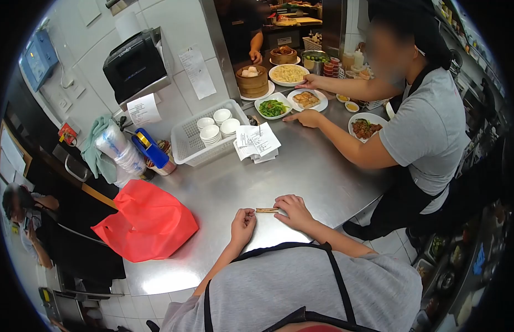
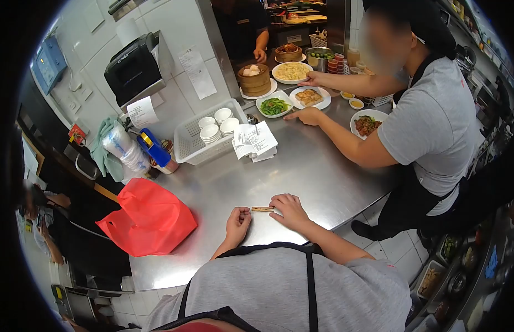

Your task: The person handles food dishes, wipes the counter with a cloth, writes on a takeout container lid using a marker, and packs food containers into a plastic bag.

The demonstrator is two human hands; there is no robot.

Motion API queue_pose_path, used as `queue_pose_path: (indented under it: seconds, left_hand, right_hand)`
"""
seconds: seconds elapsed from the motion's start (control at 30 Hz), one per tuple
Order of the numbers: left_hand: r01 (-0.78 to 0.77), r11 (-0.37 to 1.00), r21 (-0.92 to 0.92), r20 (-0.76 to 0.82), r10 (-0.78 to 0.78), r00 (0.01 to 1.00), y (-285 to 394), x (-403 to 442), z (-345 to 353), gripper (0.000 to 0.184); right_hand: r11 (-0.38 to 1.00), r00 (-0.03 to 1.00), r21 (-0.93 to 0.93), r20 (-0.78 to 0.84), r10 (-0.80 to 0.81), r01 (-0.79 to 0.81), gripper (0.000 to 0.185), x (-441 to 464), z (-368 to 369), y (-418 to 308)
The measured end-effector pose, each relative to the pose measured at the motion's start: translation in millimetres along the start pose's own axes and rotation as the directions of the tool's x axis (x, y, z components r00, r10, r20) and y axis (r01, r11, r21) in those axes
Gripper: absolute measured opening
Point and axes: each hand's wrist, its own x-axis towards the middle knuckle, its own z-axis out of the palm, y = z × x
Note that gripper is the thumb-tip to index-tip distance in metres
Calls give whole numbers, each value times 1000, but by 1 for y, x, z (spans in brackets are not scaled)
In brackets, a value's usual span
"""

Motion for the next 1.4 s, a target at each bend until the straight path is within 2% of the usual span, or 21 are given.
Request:
queue_pose_path:
  seconds: [0.1, 0.2, 0.6, 1.37, 1.4]
  left_hand:
    - [20, 1000, 0, 1, -20, 1000, 8, -1, -1, 14]
    - [5, 998, 59, 6, -6, 1000, 15, -2, -2, 12]
    - [-3, 995, 100, 10, 2, 1000, 16, -1, -1, 11]
    - [4, 992, 130, -24, -1, 1000, 14, -2, 1, 10]
    - [3, 993, 122, -24, 0, 1000, 13, -2, 1, 10]
  right_hand:
    - [999, 998, 32, 48, 38, -40, 24, 1, 0, 1]
    - [999, 999, 22, 24, 25, -26, 23, 0, 0, 0]
    - [993, 998, 99, 9, 66, -67, 19, 1, 0, 4]
    - [995, 1000, 102, 1, 22, -22, 19, 2, -2, 7]
    - [987, 998, 145, -3, 67, -66, 19, 3, -2, 8]
